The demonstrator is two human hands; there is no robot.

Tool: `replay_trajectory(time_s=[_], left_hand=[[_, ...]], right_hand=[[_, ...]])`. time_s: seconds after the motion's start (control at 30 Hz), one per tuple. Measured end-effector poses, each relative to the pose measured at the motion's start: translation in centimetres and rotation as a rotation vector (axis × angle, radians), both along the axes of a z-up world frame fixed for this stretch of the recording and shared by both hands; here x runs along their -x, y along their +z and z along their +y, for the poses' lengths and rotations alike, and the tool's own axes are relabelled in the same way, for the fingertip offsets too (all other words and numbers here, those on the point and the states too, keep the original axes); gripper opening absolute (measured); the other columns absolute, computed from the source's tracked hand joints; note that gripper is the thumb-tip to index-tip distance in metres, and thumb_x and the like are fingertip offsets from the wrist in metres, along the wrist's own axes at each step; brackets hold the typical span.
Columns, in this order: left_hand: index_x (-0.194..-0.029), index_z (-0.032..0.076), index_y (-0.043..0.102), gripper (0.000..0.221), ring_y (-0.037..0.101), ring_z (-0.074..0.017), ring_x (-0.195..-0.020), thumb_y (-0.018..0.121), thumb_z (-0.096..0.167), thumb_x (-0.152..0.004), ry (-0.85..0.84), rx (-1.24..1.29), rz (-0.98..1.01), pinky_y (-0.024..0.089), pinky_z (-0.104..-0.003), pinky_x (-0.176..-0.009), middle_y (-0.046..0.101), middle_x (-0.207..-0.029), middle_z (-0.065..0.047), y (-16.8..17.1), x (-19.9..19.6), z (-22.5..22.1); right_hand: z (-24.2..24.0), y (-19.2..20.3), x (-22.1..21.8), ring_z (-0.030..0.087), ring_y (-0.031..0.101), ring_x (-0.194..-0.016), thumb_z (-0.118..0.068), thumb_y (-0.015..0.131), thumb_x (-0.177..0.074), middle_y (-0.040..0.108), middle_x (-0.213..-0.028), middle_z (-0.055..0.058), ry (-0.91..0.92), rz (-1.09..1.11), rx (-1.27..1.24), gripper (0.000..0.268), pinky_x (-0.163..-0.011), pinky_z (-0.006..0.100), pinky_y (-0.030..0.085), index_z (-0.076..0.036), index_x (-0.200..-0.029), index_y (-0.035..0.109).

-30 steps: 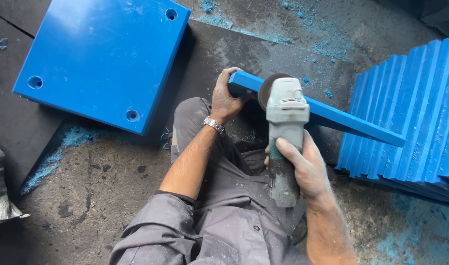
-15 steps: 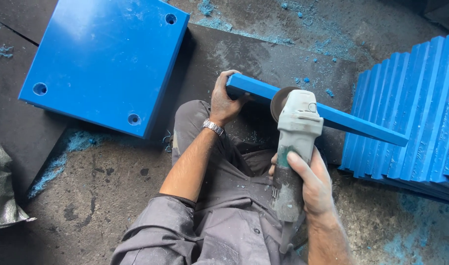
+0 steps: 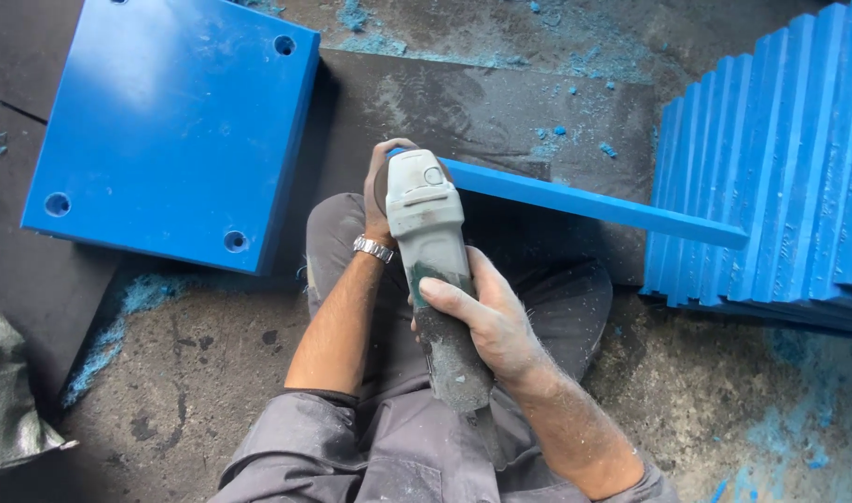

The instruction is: Grinding and smoothing the edges of blue plastic plates using a handheld power grinder.

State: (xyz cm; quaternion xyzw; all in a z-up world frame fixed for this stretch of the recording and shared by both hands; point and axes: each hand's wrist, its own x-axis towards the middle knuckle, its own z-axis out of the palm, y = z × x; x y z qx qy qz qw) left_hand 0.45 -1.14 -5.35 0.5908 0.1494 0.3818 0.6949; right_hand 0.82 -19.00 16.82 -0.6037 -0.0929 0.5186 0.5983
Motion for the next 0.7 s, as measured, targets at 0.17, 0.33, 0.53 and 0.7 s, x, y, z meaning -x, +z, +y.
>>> replay_trajectory(time_s=[0.17,0.33,0.53,0.7], left_hand=[[-0.126,0.011,0.054,0.058,0.068,-0.0193,-0.112,0.088,0.006,-0.079,0.16,-0.239,0.218,0.056,-0.034,-0.099,0.067,-0.119,-0.006,1.2,0.5,-0.4],[-0.125,0.011,0.053,0.061,0.067,-0.0218,-0.114,0.088,0.0,-0.076,0.154,-0.295,0.209,0.054,-0.035,-0.1,0.065,-0.12,-0.006,1.7,1.2,-0.6],[-0.128,0.009,0.053,0.06,0.065,-0.0214,-0.116,0.088,-0.002,-0.081,0.147,-0.312,0.196,0.054,-0.035,-0.103,0.065,-0.122,-0.007,1.2,1.2,-0.2],[-0.129,0.008,0.051,0.062,0.064,-0.021,-0.116,0.089,-0.002,-0.081,0.127,-0.382,0.209,0.052,-0.035,-0.104,0.064,-0.122,-0.007,0.9,0.8,0.3]], right_hand=[[-4.9,0.5,-1.0,0.02,0.07,-0.077,-0.025,0.064,-0.093,0.067,-0.097,0.014,-0.167,0.103,-0.018,0.046,-0.067,0.035,0.061,0.001,-0.128,0.05],[-8.3,0.3,-1.4,0.023,0.071,-0.078,-0.023,0.06,-0.094,0.067,-0.096,0.016,-0.352,0.03,-0.044,0.045,-0.066,0.039,0.063,0.002,-0.129,0.048],[-8.3,-0.4,-0.8,0.023,0.07,-0.078,-0.021,0.064,-0.093,0.067,-0.098,0.017,-0.297,0.037,-0.067,0.049,-0.068,0.038,0.061,0.003,-0.131,0.046],[-10.4,-0.1,-2.1,0.021,0.07,-0.075,-0.023,0.065,-0.089,0.066,-0.095,0.014,-0.293,0.095,-0.039,0.053,-0.065,0.038,0.062,-0.001,-0.134,0.046]])
